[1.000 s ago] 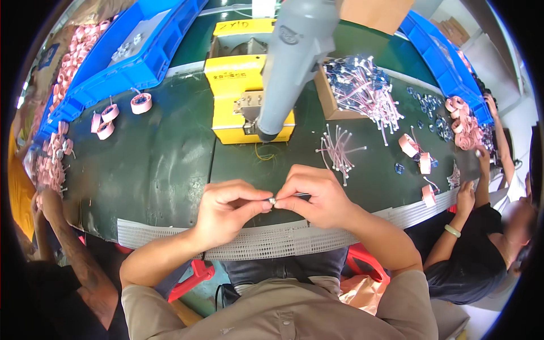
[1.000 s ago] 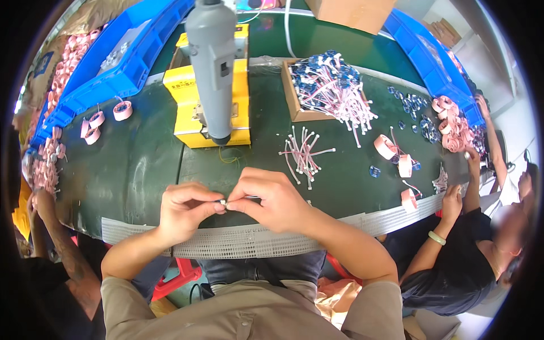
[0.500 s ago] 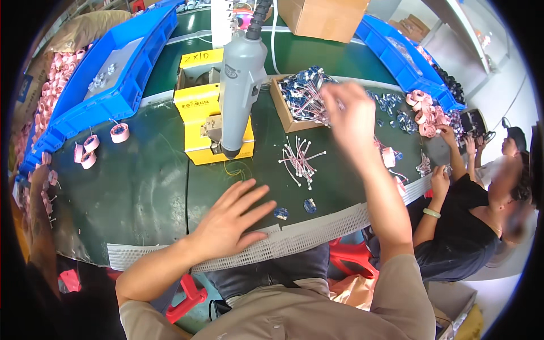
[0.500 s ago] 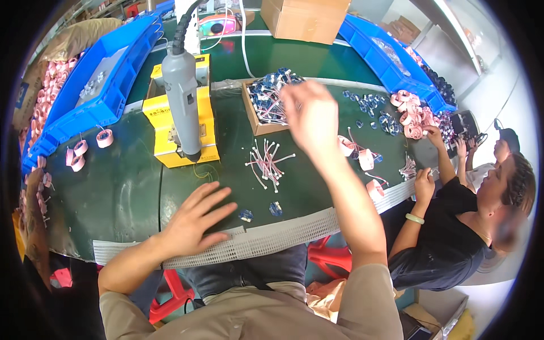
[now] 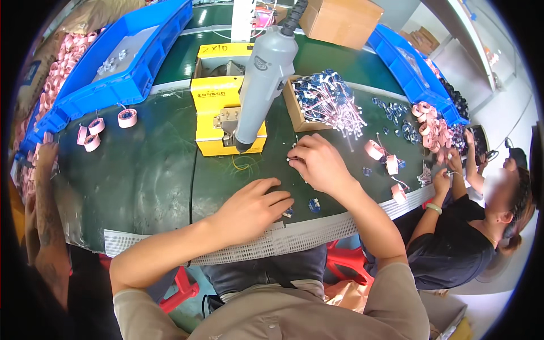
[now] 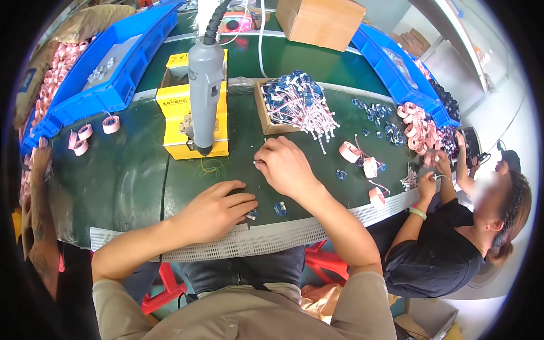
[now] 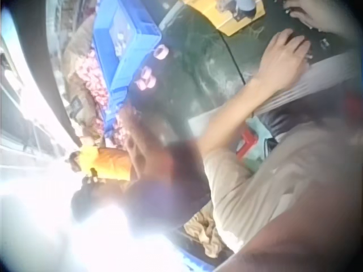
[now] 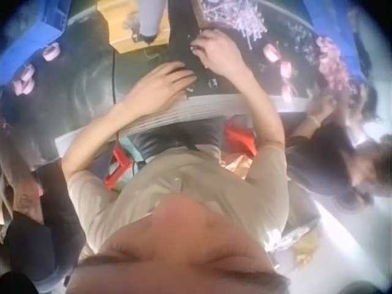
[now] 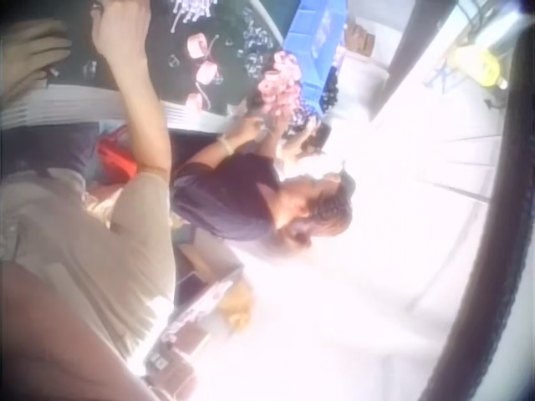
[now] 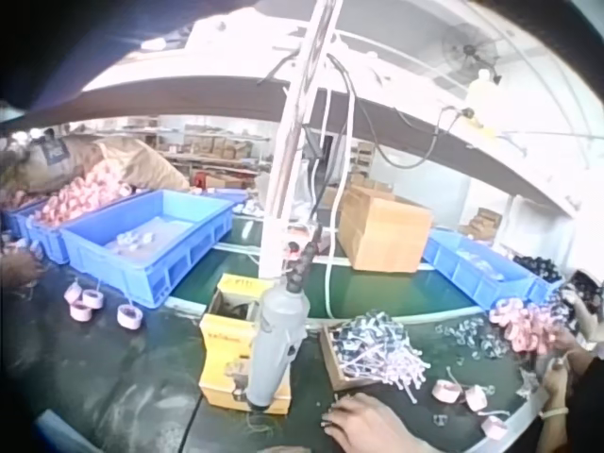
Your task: Assembling small electronic components and wiring onto circuit boards and into plastic housings at a factory workbench.
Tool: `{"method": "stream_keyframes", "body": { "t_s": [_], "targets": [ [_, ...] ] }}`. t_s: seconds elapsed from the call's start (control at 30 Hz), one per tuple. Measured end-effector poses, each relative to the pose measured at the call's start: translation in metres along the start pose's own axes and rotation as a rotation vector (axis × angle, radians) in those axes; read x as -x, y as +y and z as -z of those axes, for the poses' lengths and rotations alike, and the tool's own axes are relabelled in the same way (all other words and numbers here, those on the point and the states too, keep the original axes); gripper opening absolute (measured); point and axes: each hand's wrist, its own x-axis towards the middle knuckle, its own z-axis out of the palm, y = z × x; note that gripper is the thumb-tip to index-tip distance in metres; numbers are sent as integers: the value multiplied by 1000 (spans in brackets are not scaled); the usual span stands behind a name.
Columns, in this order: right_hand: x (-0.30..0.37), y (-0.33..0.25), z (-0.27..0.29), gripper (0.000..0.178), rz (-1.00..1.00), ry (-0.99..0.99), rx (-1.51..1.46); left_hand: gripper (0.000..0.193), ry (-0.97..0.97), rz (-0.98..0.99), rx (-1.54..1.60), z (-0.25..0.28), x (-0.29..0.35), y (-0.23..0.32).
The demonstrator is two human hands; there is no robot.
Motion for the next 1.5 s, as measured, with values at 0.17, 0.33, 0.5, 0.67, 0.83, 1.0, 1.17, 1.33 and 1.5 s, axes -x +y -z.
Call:
{"method": "stream_keyframes", "body": {
  "t_s": [0.17,0.33,0.5,0.67,0.83,1.0,1.17,1.33,1.5],
  "targets": [
    [-7,-4,1,14,19,50,-236,30,-17,127,212,3,9,-7],
    [0,-27,3,10,-175,137,-884,26,155,562,782,23,19,-5],
    [11,-43,-11,11,-269,9,-1124,20,405,677,1224,18,23,-18],
    [10,-51,-19,10,-320,-56,-1139,16,451,777,1249,16,25,-16],
    [9,-51,-25,9,-216,53,-1009,16,481,780,1273,15,22,-14],
    [8,-53,-19,9,-171,69,-912,14,491,748,1196,10,21,-15],
    [11,-57,-18,9,-120,104,-781,13,438,765,862,15,18,-9],
    [13,-56,-18,11,-96,117,-751,14,462,708,829,10,22,-10],
    [12,-42,-16,9,-31,-47,-922,13,446,592,713,12,23,-4]
  ]
}}
